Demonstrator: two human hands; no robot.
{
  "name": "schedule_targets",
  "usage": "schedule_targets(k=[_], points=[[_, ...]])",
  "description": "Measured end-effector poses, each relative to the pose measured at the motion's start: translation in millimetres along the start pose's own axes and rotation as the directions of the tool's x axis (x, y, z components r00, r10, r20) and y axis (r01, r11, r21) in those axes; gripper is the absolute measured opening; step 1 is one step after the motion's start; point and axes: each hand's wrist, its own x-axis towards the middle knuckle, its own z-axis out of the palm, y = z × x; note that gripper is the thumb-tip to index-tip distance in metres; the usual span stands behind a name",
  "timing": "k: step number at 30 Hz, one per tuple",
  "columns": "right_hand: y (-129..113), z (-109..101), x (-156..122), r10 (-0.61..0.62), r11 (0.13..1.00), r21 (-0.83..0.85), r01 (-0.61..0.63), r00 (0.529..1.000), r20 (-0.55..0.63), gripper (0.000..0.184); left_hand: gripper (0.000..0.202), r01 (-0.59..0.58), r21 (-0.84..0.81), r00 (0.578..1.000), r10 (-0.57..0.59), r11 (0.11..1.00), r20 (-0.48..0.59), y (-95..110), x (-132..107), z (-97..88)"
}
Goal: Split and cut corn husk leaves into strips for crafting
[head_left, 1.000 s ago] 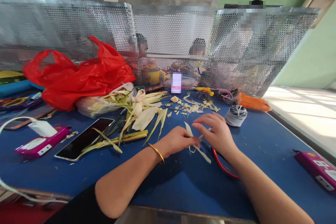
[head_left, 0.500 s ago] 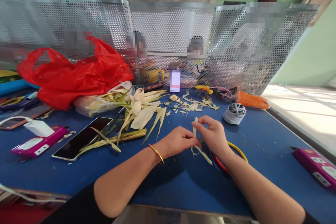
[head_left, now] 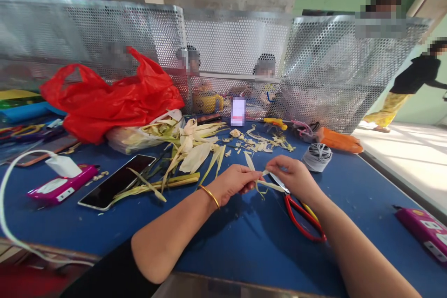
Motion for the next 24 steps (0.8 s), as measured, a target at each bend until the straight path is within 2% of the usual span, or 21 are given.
schedule_targets(k=[1,3,4,5,6,9,12,15,19,21,24], points=[[-2.3,-0.8,-1.3,-0.010,0.999,-0.052,0.003,0.992,-0.128,0.020,0.042,0.008,-0.046,0.999,-0.009,0.999,-0.030,0.2,0.2,0.4],[-9.3,-2.9,-4.8,-0.058,0.986,-0.165,-0.008,0.919,-0.390,0.021,0.038,0.009,-0.175,0.997,-0.023,0.984,-0.075,2.1,0.3,1.5],[-13.7,-3.3,-6.8,-0.078,0.980,-0.199,-0.019,0.880,-0.468,0.022,0.036,-0.003,-0.243,0.996,-0.018,0.970,-0.083,3.4,0.4,2.1],[-18.1,-2.5,-8.8,-0.085,0.979,-0.201,-0.018,0.867,-0.491,0.024,0.034,-0.022,-0.304,0.996,-0.005,0.952,-0.089,4.6,0.6,2.6],[-22.0,-0.3,-10.8,-0.080,0.983,-0.183,-0.005,0.887,-0.455,0.026,0.032,-0.051,-0.351,0.995,0.016,0.935,-0.102,5.5,0.9,3.1],[-27.7,15.0,-14.4,-0.013,0.997,-0.079,-0.001,0.985,-0.173,0.026,0.026,-0.140,-0.407,0.981,0.072,0.903,-0.179,5.4,2.3,5.1],[-25.6,34.1,-15.2,0.117,0.991,0.061,-0.116,0.993,-0.012,0.032,0.023,-0.184,-0.382,0.968,0.099,0.906,-0.230,3.3,3.4,7.6],[-24.8,43.3,-15.1,0.172,0.972,0.157,-0.177,0.984,0.044,0.037,0.024,-0.162,-0.379,0.970,0.075,0.911,-0.233,2.7,3.2,9.6],[-30.7,41.7,-16.3,0.150,0.954,0.251,-0.162,0.986,0.066,0.039,0.027,-0.140,-0.411,0.960,0.021,0.901,-0.280,3.5,2.0,11.1],[-33.8,40.3,-17.6,0.119,0.958,0.254,-0.134,0.990,0.072,0.038,0.029,-0.120,-0.406,0.959,0.000,0.906,-0.284,3.1,1.8,11.3],[-35.3,37.7,-19.3,0.037,0.986,0.159,-0.049,0.996,0.080,0.041,0.028,-0.129,-0.401,0.962,0.017,0.907,-0.272,2.1,2.4,10.4]])
